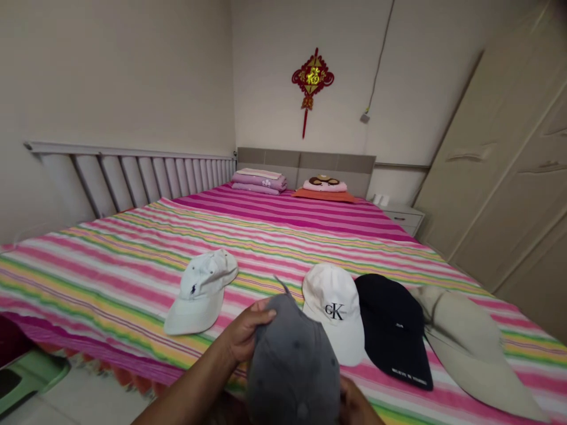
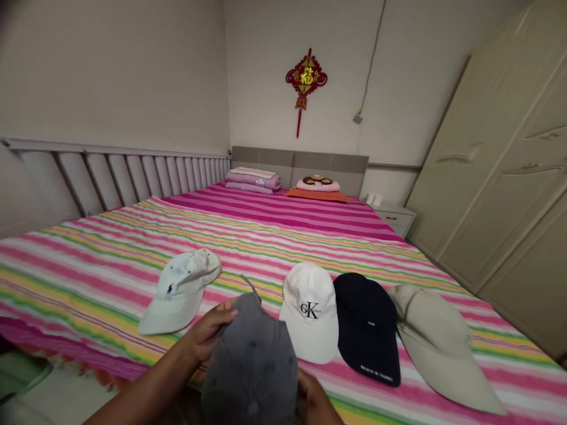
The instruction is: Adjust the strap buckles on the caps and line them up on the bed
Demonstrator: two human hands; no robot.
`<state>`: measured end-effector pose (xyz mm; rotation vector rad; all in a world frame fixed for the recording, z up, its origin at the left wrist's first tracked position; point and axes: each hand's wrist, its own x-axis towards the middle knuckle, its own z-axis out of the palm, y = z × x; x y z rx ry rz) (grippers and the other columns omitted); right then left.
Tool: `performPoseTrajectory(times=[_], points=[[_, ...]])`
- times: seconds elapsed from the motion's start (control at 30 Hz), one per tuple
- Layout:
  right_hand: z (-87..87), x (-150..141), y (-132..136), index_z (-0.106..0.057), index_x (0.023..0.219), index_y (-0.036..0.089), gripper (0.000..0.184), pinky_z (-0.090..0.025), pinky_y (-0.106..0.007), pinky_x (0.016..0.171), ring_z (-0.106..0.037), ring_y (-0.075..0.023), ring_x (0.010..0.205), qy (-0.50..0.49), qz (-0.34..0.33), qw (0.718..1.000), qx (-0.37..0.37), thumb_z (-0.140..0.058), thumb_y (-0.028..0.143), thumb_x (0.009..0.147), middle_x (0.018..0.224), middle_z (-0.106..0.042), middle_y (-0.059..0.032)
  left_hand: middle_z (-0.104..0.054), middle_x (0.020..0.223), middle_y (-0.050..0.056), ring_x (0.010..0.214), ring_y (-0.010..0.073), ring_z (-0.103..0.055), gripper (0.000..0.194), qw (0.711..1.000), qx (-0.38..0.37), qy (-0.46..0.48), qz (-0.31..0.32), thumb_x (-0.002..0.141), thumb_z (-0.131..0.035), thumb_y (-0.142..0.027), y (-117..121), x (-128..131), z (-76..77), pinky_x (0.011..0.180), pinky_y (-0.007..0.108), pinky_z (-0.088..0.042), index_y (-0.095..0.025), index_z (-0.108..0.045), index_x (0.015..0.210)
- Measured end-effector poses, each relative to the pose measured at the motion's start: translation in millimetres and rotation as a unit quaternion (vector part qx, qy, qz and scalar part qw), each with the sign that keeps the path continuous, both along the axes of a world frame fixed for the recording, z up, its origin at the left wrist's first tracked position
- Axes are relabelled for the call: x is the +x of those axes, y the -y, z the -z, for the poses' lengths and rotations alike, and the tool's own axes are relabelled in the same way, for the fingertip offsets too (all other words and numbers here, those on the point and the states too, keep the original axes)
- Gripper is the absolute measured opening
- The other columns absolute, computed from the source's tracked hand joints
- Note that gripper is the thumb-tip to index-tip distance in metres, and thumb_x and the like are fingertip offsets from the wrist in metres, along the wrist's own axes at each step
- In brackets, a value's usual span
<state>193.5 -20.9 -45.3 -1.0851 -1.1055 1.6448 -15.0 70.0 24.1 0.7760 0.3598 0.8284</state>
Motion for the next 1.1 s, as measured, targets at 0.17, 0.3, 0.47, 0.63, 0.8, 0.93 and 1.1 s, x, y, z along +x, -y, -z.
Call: performPoseTrajectory(times=[0.17, 0.3, 0.47, 0.63, 0.8, 0.93, 1.1], points=[[-61.8, -7.2, -15.1, -0.061, 0.101, 0.019, 0.04, -0.043, -0.03, 0.071, -0.058, -0.0192, 0.079, -0.044, 0.038, 0.994, 0.091, -0.056, 0.048, 0.074, 0.087, -0.064, -0.0062, -0.061, 0.056, 0.004, 0.049, 0.0085, -0.053, 0.027, 0.995, 0.013, -0.074, 0.065, 0.062, -0.07, -0.033, 26.4, 19.4, -9.9, 0.053, 0.019, -0.039, -0.008, -0.066, 0.068], [-83.7, -15.7, -15.0, -0.061, 0.076, 0.015, 0.031, -0.036, -0.021, 0.051, -0.047, -0.01, 0.053, -0.004, 0.046, 0.992, 0.117, -0.067, 0.043, 0.065, 0.059, -0.055, 0.0017, -0.054, 0.05, 0.0, 0.043, 0.0055, -0.043, 0.022, 0.988, 0.049, -0.142, 0.043, 0.063, -0.068, -0.03, 30.0, 22.8, -18.2, 0.047, 0.018, -0.031, -0.009, -0.063, 0.061], [-92.6, -19.2, -8.4, -0.063, 0.08, 0.015, 0.023, -0.035, -0.021, 0.048, -0.044, -0.01, 0.051, 0.102, 0.097, 0.97, 0.199, -0.066, 0.033, 0.066, 0.054, -0.05, 0.0032, -0.057, 0.057, 0.0, 0.052, 0.0085, -0.047, 0.017, 0.98, 0.093, -0.173, 0.04, 0.058, -0.07, -0.022, 32.2, 24.7, -27.7, 0.052, 0.02, -0.033, -0.012, -0.064, 0.07], [-100.2, -15.8, 0.1, -0.063, 0.086, 0.019, 0.017, -0.039, -0.02, 0.046, -0.049, -0.012, 0.054, 0.247, 0.136, 0.913, 0.295, -0.062, 0.024, 0.069, 0.062, -0.056, 0.0015, -0.055, 0.059, -0.002, 0.053, 0.0063, -0.045, 0.02, 0.979, 0.104, -0.174, 0.016, 0.056, -0.072, -0.022, 34.8, 30.3, -26.0, 0.053, 0.018, -0.031, -0.012, -0.062, 0.07], [-104.5, -11.0, 3.4, -0.061, 0.091, 0.021, 0.016, -0.047, -0.024, 0.062, -0.058, -0.0162, 0.071, 0.337, 0.093, 0.832, 0.43, -0.059, 0.021, 0.075, 0.08, -0.065, -0.0039, -0.056, 0.057, -0.002, 0.052, 0.0066, -0.044, 0.02, 0.974, 0.128, -0.186, -0.004, 0.054, -0.073, -0.023, 37.6, 32.6, -25.2, 0.052, 0.019, -0.031, -0.012, -0.061, 0.066], [-110.6, -8.1, 3.2, -0.06, 0.098, 0.02, 0.019, -0.048, -0.026, 0.064, -0.062, -0.0172, 0.076, 0.379, 0.081, 0.757, 0.527, -0.05, 0.018, 0.083, 0.084, -0.067, -0.007, -0.056, 0.056, -0.002, 0.051, 0.007, -0.043, 0.017, 0.965, 0.14, -0.216, -0.041, 0.053, -0.072, -0.023, 40.1, 33.6, -28.0, 0.051, 0.02, -0.03, -0.013, -0.061, 0.062], [-114.4, -7.8, 7.0, -0.06, 0.099, 0.017, 0.023, -0.048, -0.03, 0.058, -0.062, -0.0189, 0.066, 0.49, 0.081, 0.644, 0.582, -0.042, 0.017, 0.085, 0.077, -0.068, -0.0093, -0.053, 0.053, -0.002, 0.05, 0.007, -0.041, 0.016, 0.947, 0.174, -0.26, -0.068, 0.055, -0.07, -0.024, 42.4, 34.3, -30.6, 0.05, 0.021, -0.029, -0.013, -0.06, 0.061]])
